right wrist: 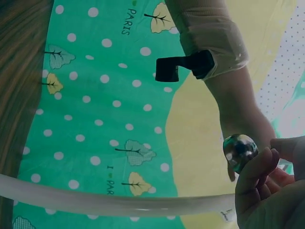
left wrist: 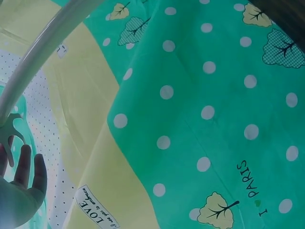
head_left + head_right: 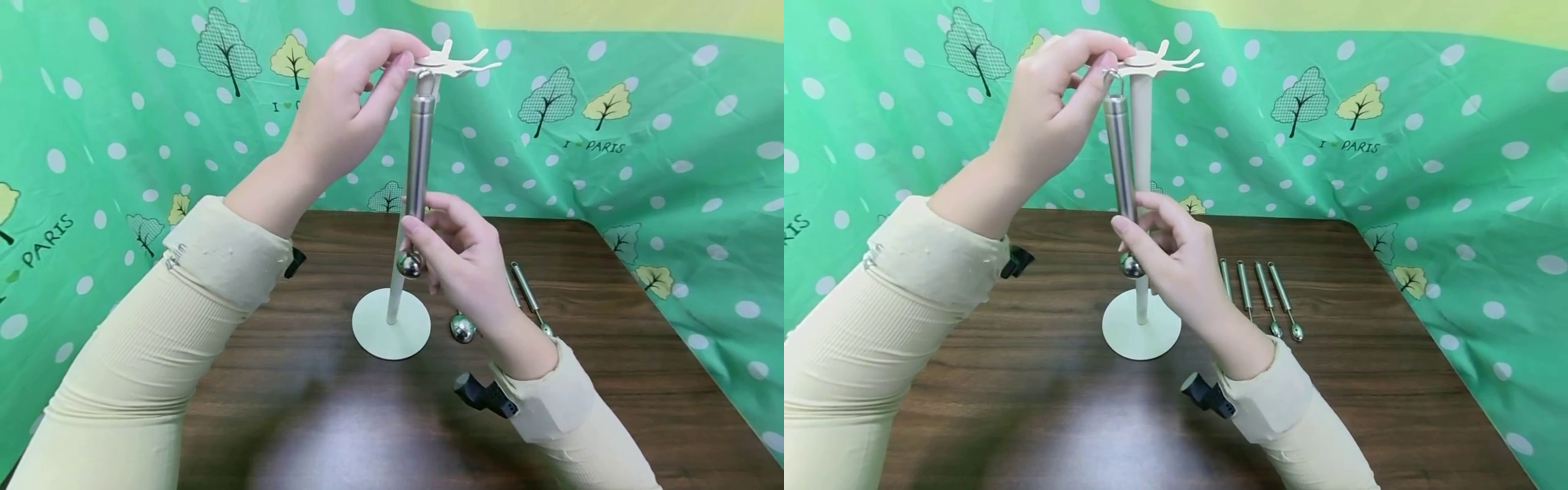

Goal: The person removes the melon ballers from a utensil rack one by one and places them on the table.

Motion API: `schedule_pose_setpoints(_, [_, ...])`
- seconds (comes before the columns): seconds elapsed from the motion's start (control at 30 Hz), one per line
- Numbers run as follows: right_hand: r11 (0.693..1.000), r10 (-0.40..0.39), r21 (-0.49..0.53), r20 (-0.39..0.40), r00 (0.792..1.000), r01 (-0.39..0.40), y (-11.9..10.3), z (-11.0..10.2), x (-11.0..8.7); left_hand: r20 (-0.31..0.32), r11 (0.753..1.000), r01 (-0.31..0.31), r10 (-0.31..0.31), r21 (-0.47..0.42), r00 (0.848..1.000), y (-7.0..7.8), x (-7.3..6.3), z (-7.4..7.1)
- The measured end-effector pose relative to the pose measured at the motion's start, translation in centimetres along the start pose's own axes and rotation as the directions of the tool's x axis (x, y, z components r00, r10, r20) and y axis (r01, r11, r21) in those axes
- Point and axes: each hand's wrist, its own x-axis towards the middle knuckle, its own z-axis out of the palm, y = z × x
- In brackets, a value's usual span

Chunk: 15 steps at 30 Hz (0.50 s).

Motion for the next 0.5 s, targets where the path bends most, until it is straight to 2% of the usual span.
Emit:
schedule_pose_setpoints(0.2, [0.999,0.031,0.043,-0.044,0.999,-0.029,0.3,-2.0,-1.1,0.003,0.998,-0.023,0.023,0.064,1.000,0.2,0.3,0.1])
schedule_pose_setpoints(0.37, [0.997,0.043,0.069,-0.083,0.996,-0.038,1.2,-4.0,-1.8,-0.002,0.999,0.014,-0.014,0.031,1.000,0.3,0.2,0.1])
schedule_pose_setpoints(0.5, [0.991,0.037,0.130,-0.100,0.994,-0.024,1.9,-5.6,-2.2,0.005,1.000,0.012,-0.012,0.015,1.000,0.3,0.2,0.1])
